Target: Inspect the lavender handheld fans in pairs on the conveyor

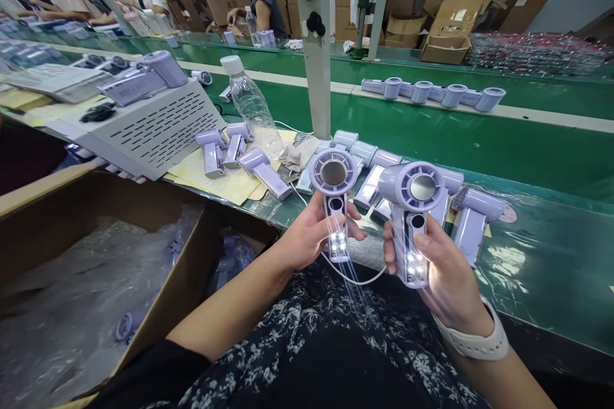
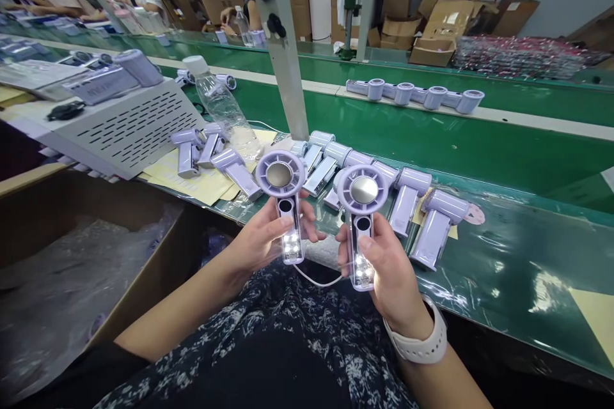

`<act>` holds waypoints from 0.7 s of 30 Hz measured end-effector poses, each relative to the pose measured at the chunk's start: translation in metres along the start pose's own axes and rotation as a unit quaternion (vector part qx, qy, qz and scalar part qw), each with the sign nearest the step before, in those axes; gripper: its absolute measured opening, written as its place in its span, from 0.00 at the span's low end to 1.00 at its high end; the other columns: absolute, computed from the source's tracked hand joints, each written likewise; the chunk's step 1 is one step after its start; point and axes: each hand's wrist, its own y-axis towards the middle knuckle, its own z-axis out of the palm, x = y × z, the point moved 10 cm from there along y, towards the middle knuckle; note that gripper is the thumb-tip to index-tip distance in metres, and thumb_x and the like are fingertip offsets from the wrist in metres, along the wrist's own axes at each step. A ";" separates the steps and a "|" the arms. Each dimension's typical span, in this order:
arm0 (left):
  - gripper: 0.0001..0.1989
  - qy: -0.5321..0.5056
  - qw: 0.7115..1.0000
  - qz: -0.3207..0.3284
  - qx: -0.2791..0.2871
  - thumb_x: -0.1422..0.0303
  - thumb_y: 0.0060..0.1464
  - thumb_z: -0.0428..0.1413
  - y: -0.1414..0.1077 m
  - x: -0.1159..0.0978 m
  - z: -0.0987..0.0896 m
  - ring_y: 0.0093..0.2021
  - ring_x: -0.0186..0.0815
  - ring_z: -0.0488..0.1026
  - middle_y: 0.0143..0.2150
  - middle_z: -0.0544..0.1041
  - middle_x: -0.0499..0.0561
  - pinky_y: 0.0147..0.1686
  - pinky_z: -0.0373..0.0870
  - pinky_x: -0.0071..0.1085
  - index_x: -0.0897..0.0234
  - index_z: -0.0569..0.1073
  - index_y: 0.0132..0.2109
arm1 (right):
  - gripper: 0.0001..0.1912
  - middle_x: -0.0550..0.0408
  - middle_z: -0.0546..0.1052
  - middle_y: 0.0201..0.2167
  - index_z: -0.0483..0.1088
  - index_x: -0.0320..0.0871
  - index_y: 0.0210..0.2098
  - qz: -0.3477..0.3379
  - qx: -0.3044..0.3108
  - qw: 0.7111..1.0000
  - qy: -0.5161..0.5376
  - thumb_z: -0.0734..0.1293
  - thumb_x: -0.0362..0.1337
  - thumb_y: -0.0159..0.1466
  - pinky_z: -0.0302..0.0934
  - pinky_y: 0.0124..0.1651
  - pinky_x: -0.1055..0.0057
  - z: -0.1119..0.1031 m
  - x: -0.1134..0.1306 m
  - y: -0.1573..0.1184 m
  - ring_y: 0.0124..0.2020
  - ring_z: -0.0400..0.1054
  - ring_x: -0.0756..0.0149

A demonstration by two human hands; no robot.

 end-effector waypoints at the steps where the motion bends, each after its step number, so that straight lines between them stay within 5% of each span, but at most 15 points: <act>1: 0.22 0.005 1.000 0.001 0.004 0.59 0.57 0.66 -0.001 -0.001 0.001 0.36 0.38 0.81 0.45 0.77 0.51 0.38 0.76 0.37 0.61 0.67 0.51 | 0.14 0.52 0.77 0.37 0.73 0.45 0.45 0.002 -0.003 1.000 0.000 0.72 0.46 0.65 0.69 0.26 0.71 -0.002 -0.002 0.001 0.28 0.71 0.66; 7: 0.25 0.009 1.000 -0.011 -0.026 0.59 0.50 0.71 -0.006 0.001 -0.011 0.39 0.43 0.83 0.42 0.81 0.53 0.42 0.77 0.38 0.63 0.71 0.49 | 0.14 0.52 0.77 0.36 0.71 0.44 0.45 0.013 -0.034 0.999 -0.002 0.72 0.46 0.66 0.67 0.25 0.74 -0.011 -0.014 0.010 0.27 0.70 0.69; 10: 0.32 -0.028 0.999 0.000 -0.046 0.48 0.41 0.73 -0.010 0.004 -0.021 0.44 0.45 0.82 0.42 0.83 0.57 0.48 0.77 0.40 0.65 0.75 0.46 | 0.16 0.51 0.78 0.38 0.68 0.47 0.52 0.039 0.025 0.999 0.005 0.69 0.47 0.69 0.69 0.26 0.70 0.017 -0.022 0.014 0.28 0.73 0.65; 13: 0.38 -0.127 0.991 0.007 -0.048 0.32 0.41 0.62 -0.019 0.004 -0.031 0.50 0.48 0.80 0.42 0.83 0.58 0.52 0.77 0.42 0.65 0.76 0.38 | 0.20 0.51 0.79 0.38 0.65 0.50 0.60 0.047 0.130 0.988 -0.071 0.60 0.51 0.74 0.71 0.27 0.63 0.064 -0.025 0.024 0.27 0.75 0.61; 15: 0.36 -0.180 0.983 -0.001 -0.045 0.31 0.43 0.60 -0.030 0.002 -0.041 0.49 0.49 0.80 0.37 0.82 0.56 0.49 0.78 0.42 0.63 0.75 0.33 | 0.23 0.52 0.78 0.32 0.69 0.49 0.61 -0.012 0.189 0.946 -0.264 0.58 0.53 0.75 0.71 0.29 0.61 0.094 -0.020 0.042 0.25 0.73 0.60; 18: 0.33 -0.192 0.978 0.010 -0.085 0.33 0.45 0.61 -0.053 -0.012 -0.072 0.44 0.47 0.81 0.36 0.82 0.54 0.44 0.80 0.40 0.62 0.75 0.34 | 0.19 0.53 0.74 0.22 0.79 0.44 0.50 -0.133 0.175 0.822 -0.526 0.63 0.49 0.73 0.70 0.33 0.56 0.123 -0.006 0.097 0.24 0.70 0.57; 21: 0.34 -0.172 0.974 0.025 -0.144 0.33 0.47 0.59 -0.077 -0.025 -0.101 0.43 0.43 0.81 0.43 0.83 0.55 0.44 0.81 0.37 0.63 0.77 0.35 | 0.12 0.43 0.78 0.36 0.81 0.42 0.45 -0.202 0.108 0.784 -0.577 0.65 0.36 0.68 0.66 0.52 0.44 0.141 0.003 0.165 0.44 0.73 0.46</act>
